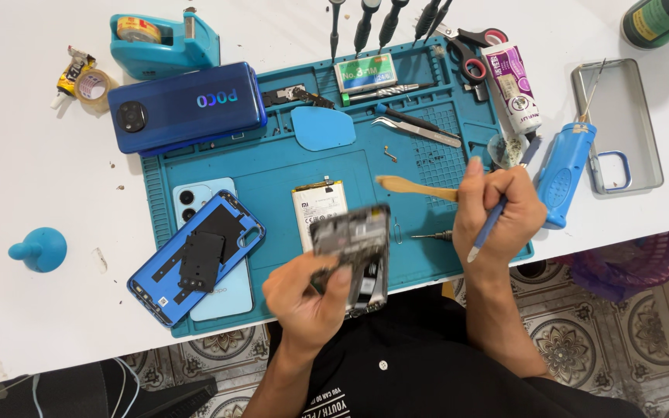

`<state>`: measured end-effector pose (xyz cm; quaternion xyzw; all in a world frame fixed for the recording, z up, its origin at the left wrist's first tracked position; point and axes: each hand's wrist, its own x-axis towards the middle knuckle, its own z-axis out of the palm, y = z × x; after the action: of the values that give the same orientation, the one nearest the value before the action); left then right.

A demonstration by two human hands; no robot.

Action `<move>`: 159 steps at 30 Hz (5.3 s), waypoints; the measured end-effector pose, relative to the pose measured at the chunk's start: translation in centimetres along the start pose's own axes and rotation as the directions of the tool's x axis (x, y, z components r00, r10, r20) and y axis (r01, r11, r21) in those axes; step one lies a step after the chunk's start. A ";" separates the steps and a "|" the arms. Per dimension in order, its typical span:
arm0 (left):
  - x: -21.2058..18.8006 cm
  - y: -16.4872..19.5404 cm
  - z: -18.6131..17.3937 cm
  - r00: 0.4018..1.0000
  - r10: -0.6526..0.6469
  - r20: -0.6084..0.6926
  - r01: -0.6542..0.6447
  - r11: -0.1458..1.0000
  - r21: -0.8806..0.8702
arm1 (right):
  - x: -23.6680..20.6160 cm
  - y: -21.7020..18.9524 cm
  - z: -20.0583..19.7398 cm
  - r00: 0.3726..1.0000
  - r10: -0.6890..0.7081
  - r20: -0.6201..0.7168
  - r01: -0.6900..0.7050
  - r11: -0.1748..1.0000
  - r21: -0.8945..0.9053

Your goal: The person repairs a disassembled smartphone on a blue repair mat, using a metal spudger to pry and adjust internal components and a wooden brush to clean the board and chassis. They lift the motherboard out, brush debris from the frame, and reseat the board into the phone body.

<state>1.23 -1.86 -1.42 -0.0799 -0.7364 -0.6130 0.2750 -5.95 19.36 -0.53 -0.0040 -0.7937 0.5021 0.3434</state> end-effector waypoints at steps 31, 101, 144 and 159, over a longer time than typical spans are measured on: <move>-0.5 -0.6 -0.1 0.996 0.091 -0.019 -0.092 0.990 -0.105 | -0.7 0.7 -0.5 0.983 -0.181 0.019 0.175 0.967 0.183; 0.5 0.5 0.0 0.990 -0.061 0.123 0.063 0.998 -0.014 | -0.9 1.5 -1.7 0.970 -0.164 0.180 0.058 0.875 0.481; 0.8 0.5 -0.1 0.957 -0.083 0.277 0.098 0.994 -0.043 | -0.3 1.4 -1.1 0.978 -0.207 -0.036 0.189 0.794 0.578; -1.7 -1.6 -0.3 0.988 -0.135 -0.077 0.124 0.984 -0.128 | -0.6 2.5 -1.4 0.986 -0.073 -0.148 0.147 0.794 0.590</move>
<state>2.05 -2.19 -3.57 -0.0223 -0.6883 -0.6767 0.2604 -5.59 21.52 -2.45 0.1213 -0.5719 0.7048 0.4019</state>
